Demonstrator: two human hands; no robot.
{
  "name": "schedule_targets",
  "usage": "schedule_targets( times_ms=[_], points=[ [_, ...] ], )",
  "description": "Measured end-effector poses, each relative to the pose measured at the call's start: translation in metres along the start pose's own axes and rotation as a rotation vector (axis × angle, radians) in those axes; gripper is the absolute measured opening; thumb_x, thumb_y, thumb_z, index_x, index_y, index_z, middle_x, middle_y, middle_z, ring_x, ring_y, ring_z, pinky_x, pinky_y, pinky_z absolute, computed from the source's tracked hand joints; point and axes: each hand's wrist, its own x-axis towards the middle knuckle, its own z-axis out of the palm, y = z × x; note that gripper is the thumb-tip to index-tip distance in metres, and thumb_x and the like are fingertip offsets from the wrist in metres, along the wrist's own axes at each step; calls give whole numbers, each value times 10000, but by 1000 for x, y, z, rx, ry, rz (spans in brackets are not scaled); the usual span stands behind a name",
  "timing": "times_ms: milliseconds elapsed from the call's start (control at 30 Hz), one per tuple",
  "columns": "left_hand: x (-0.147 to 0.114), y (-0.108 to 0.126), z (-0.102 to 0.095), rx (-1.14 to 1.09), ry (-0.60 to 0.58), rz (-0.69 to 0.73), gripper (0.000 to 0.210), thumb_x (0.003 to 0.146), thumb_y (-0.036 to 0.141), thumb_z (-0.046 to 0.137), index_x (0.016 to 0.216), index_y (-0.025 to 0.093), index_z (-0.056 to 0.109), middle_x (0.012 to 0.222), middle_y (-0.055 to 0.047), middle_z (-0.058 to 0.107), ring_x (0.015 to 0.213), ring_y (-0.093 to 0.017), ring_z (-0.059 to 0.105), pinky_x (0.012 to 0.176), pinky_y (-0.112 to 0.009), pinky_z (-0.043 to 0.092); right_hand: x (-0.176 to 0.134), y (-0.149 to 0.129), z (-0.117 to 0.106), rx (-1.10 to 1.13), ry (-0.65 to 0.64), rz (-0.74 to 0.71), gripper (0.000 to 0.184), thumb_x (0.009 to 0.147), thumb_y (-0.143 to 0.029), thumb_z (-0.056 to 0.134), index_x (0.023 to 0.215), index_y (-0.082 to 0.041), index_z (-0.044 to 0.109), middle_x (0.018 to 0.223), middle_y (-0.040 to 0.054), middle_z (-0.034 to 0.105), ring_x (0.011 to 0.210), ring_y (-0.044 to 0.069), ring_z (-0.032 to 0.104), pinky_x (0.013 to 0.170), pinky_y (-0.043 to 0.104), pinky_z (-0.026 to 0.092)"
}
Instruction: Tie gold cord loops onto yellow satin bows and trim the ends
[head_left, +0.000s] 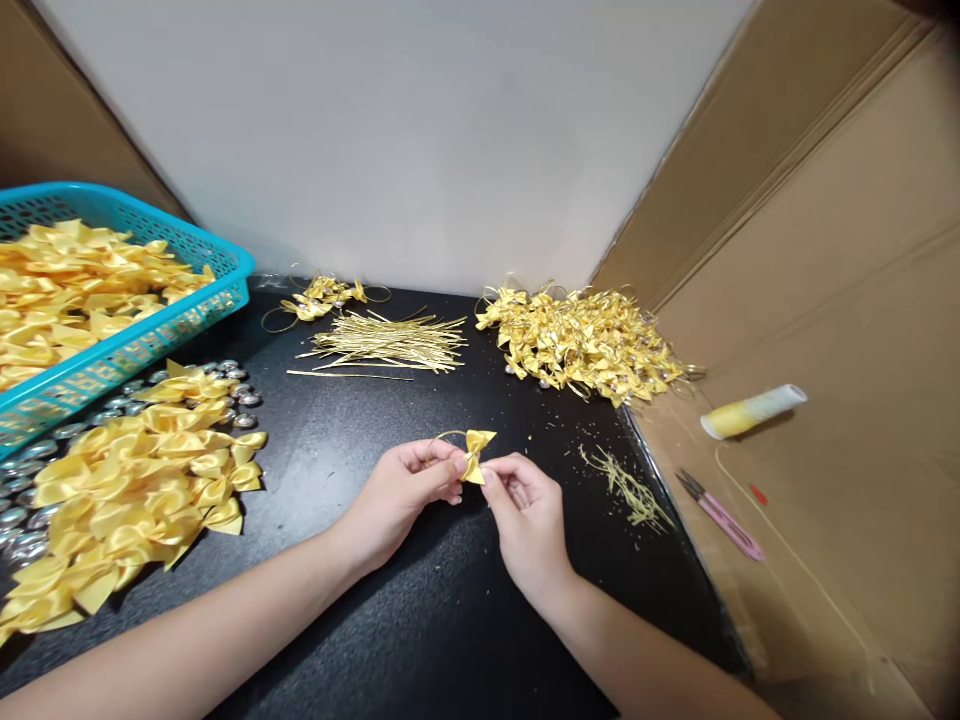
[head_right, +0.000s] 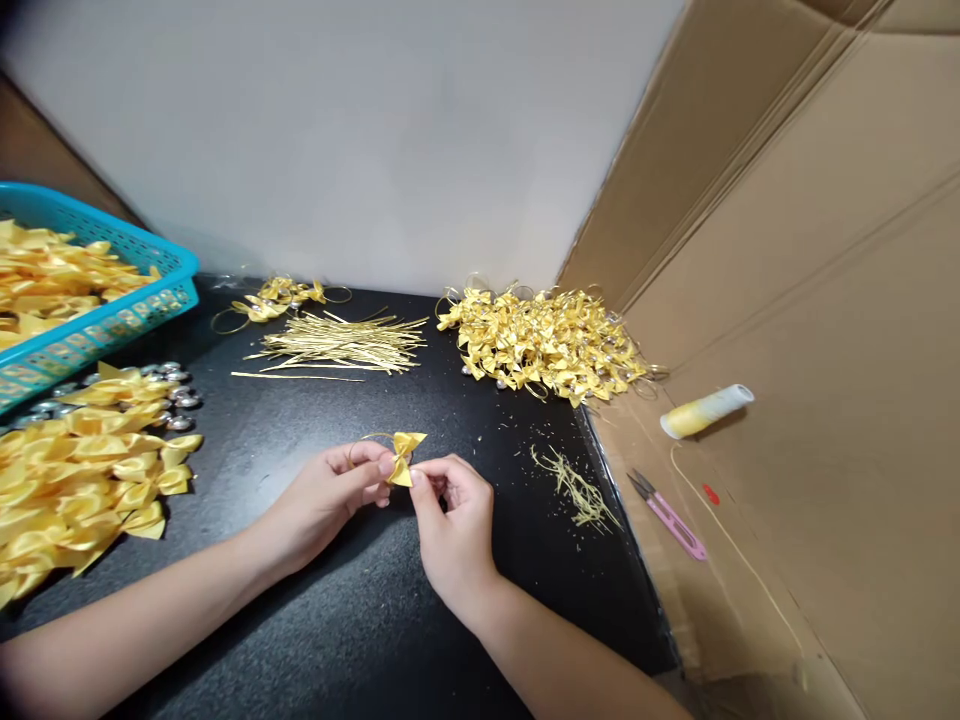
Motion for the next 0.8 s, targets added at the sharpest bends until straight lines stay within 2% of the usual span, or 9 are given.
schedule_targets(
  times_ms=[300,600,800],
  points=[
    [0,1,3,49,21,8,175,618,256,818,592,141,689,483,40,591,464,-47,483,487,-155,395,2,-2,2,84,-12,25,98,798,-229,621,722,-178,656,687,0,599,651,127,560,626,247,467],
    [-2,-1,3,-23,-15,9,165,639,274,806,658,146,704,592,21,645,539,-77,570,559,-185,470,2,-3,2,94,-11,28,107,810,-230,621,730,-188,678,693,3,622,665,129,585,627,240,482],
    [0,0,2,7,-27,-6,180,645,286,807,653,142,698,568,17,644,524,-75,568,554,-183,461,1,-1,1,62,-8,2,96,814,-220,625,744,-185,680,715,10,616,674,131,579,627,246,479]
  ],
)
